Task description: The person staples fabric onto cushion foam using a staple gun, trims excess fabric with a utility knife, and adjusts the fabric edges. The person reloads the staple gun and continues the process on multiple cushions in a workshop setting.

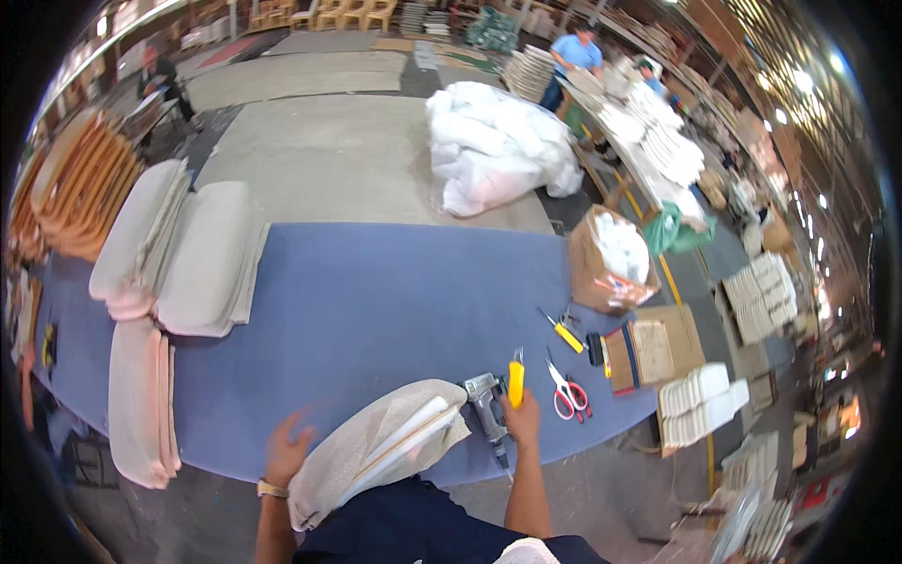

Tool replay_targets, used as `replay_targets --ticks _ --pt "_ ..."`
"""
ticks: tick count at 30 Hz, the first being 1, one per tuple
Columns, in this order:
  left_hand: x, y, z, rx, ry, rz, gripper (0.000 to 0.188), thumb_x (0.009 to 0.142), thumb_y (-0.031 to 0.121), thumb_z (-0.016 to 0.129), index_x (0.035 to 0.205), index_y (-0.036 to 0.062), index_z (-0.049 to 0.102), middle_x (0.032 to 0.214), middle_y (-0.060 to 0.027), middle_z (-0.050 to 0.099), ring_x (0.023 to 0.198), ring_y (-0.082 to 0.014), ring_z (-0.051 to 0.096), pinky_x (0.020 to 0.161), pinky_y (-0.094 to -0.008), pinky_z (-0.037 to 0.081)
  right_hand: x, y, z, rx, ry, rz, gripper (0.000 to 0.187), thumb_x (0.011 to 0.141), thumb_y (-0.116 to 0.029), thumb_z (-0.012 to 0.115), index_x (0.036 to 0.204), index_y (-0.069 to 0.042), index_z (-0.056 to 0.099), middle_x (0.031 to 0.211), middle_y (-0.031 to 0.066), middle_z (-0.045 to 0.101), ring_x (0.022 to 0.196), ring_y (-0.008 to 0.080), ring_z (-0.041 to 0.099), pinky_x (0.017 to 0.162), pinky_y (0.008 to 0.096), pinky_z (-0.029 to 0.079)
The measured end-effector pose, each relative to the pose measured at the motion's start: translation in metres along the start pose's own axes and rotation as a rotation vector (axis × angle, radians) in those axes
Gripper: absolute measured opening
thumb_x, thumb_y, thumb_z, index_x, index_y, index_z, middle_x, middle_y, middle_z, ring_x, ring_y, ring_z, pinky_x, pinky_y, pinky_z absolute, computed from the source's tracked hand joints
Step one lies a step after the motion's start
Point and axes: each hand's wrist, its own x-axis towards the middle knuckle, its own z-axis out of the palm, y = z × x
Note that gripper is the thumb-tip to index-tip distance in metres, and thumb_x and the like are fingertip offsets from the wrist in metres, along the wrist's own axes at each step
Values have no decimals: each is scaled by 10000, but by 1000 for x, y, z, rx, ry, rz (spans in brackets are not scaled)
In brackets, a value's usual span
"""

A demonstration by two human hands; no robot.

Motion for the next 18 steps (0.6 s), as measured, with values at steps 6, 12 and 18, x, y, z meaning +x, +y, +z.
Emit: replay_targets --ticks 6,12,18 --pt "-101 -147 8 -157 213 -460 517 956 284 692 1337 -58 619 1310 -223 676 1189 -295 650 998 -398 502 64 68 2 -269 183 -112 506 854 -330 776 1210 6 648 1112 237 687 1037 367 677 874 454 537" --pt "-133 -144 49 -986 247 -688 545 1031 375 602 1362 -58 587 1267 -131 675 1113 -225 644 979 -376 512 14 30 39 -255 -273 -256 674 809 -378 803 1348 -39 584 1278 241 614 1189 437 580 1012 502 479" --pt "-119 -143 49 -1204 8 -748 511 1072 331 556 1442 -22 539 1365 -126 653 1179 -215 657 1011 -371 541 18 88 88 -487 29 -610 703 857 -184 699 1485 -42 419 1251 299 580 1146 488 571 956 549 480"
